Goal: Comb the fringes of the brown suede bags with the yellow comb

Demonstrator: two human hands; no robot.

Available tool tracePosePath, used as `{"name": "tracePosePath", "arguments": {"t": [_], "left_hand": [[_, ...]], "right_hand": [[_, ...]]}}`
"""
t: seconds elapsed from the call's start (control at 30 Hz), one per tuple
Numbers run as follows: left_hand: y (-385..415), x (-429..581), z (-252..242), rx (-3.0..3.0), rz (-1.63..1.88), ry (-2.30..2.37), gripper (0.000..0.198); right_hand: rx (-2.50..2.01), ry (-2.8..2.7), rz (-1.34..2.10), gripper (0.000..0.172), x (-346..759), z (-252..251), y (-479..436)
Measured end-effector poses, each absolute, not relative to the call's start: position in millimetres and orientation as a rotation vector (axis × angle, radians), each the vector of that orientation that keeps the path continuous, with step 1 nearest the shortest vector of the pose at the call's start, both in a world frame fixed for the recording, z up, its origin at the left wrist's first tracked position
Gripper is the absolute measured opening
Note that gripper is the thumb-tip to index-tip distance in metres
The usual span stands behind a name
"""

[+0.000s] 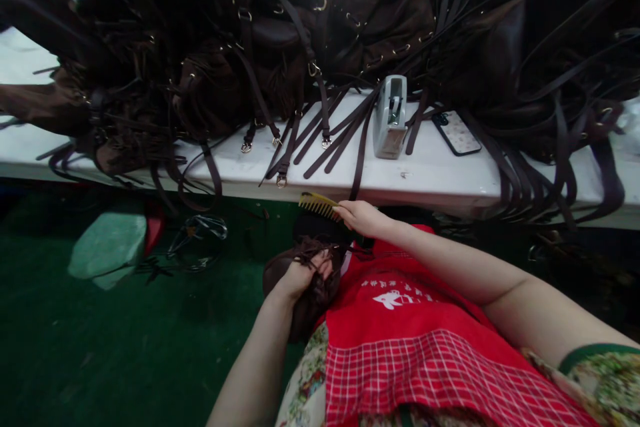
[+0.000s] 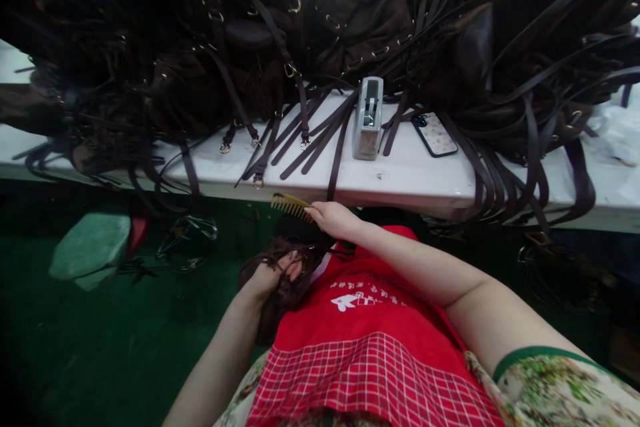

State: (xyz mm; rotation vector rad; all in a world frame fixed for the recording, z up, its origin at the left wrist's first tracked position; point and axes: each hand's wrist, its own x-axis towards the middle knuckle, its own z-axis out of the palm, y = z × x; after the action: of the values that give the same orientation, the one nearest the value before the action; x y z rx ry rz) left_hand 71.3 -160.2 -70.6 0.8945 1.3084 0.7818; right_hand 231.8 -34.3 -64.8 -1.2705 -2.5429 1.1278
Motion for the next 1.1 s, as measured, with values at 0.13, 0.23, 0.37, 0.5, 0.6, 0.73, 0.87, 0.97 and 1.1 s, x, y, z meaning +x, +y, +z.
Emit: {"name": "tracePosePath", "arguments": {"t": [0.13, 0.23, 0.37, 0.5, 0.6, 0.73, 0.87, 0.97, 1.1], "left_hand": [[-161.7, 55.3, -75.5, 0.814, 0.913, 1.232, 0.050], [-160.3, 55.1, -79.5, 0.811, 0.916, 1.127, 0.046], [-163.6, 61.3, -81.3, 0.849, 0.815, 0.935, 0.039], [-173.6, 71.7, -76.5, 0.903, 0.677, 0.901, 0.042], [-177.8, 77.7, -71.6, 0.962, 0.591, 0.949, 0.046], [-176.0, 77.1, -70.9, 0.965, 0.644, 0.967, 0.048], [-173.9, 73.8, -78.1, 0.854, 0.691, 0.979, 0.046], [-173.6, 75.2, -81.9, 0.808, 0.692, 0.956, 0.044], [-173.1, 76.4, -77.8, 0.914, 0.697, 0.886, 0.043]], "right_hand": [[-1.126, -2.407, 1.299, 0.035, 243.1, -62.7, -65.9], [-1.051, -2.570, 1.222, 0.031, 240.8, -65.0, -86.8], [-0.944, -2.957, 0.901, 0.031, 235.1, -71.2, -96.1], [-1.101, -3.113, 0.681, 0.028, 232.5, -85.3, -90.6], [-1.352, -3.058, 0.658, 0.033, 232.6, -96.2, -80.4], [-1.435, -2.791, 0.813, 0.038, 237.0, -89.4, -71.1], [-1.022, -2.688, 1.053, 0.038, 243.6, -66.6, -80.6], [-0.854, -2.927, 0.967, 0.036, 244.6, -64.9, -90.2], [-1.150, -3.146, 0.695, 0.036, 244.5, -83.5, -86.4]]}}
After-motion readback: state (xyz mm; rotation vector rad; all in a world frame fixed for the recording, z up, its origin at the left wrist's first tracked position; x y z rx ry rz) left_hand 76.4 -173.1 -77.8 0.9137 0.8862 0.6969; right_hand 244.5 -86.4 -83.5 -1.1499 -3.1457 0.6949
